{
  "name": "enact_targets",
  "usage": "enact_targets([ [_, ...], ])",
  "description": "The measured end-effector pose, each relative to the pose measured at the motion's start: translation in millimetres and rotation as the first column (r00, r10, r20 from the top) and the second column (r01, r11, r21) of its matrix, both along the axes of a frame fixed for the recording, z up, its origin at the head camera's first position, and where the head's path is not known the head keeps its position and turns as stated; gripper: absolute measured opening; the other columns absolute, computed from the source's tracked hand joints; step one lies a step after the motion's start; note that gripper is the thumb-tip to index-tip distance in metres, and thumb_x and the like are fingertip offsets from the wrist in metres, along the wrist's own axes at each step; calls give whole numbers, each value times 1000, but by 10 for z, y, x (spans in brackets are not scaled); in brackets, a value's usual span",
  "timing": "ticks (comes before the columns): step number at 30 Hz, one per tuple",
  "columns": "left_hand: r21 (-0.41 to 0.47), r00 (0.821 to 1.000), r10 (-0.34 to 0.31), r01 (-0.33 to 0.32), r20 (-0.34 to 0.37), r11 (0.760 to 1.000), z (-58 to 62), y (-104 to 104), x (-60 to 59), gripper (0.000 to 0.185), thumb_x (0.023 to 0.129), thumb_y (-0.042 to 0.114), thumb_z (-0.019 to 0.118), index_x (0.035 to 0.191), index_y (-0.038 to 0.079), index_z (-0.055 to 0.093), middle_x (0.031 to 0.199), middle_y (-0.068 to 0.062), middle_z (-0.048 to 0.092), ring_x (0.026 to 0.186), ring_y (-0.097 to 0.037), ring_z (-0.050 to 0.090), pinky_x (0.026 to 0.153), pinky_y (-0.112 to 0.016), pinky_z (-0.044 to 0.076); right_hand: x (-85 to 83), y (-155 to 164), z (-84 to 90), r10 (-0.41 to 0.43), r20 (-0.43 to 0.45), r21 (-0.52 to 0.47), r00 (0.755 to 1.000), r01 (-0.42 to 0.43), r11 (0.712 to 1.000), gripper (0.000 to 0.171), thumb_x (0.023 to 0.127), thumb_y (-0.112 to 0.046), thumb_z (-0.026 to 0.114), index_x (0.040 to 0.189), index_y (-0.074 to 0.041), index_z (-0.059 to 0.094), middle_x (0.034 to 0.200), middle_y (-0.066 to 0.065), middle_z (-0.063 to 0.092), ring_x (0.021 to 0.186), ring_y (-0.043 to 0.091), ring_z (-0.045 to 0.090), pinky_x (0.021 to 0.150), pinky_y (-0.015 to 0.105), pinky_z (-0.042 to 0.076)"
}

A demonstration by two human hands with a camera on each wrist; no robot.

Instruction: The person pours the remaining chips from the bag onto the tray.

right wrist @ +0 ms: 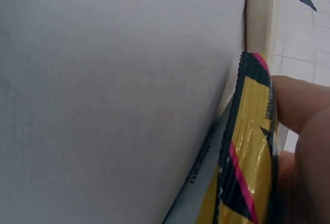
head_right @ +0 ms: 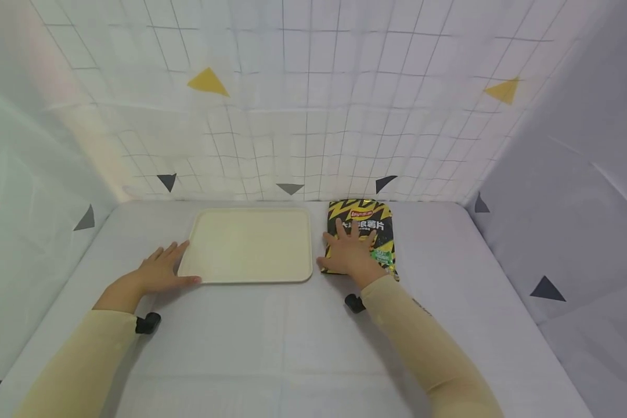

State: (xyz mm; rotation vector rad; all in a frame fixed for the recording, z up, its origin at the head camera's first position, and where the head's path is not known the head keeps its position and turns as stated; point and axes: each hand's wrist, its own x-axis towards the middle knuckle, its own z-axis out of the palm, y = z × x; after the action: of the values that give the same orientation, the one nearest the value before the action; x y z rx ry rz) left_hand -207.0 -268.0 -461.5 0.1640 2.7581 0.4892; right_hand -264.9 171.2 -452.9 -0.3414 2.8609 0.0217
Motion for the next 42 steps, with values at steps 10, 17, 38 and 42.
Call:
enact_targets([
  [10,8,1000,2,-2,15,1000,50,29,9,119,81,73,64,160,2,10,160,-36,6,142,-62,3,108,-78,6,-20,21,28,81,-10,34,997,-80,996,74,93,-64,54,156,-28,39,169,5,6,151,45,-6,104,82,2],
  [17,2,1000,11,-11,19,1000,75,35,33,118,82,73,64,160,2,10,160,-35,6,143,-62,2,109,-77,6,-46,57,1,70,40,-14,997,-69,997,73,94,-60,54,156,-24,39,169,7,2,150,49,1,104,82,10],
  [38,8,1000,4,-4,14,1000,46,18,13,119,81,74,64,160,2,9,160,-36,5,142,-62,1,108,-78,5,23,202,-17,105,-20,-155,994,-107,982,57,97,-32,68,144,-4,53,167,10,13,149,48,15,114,63,25],
  [42,4,1000,1,-1,13,1000,41,21,16,119,81,74,63,160,3,9,160,-35,5,143,-62,1,108,-78,5,56,251,8,109,-45,-199,993,-116,973,52,97,-24,69,142,-2,54,167,11,15,148,48,18,116,59,26],
])
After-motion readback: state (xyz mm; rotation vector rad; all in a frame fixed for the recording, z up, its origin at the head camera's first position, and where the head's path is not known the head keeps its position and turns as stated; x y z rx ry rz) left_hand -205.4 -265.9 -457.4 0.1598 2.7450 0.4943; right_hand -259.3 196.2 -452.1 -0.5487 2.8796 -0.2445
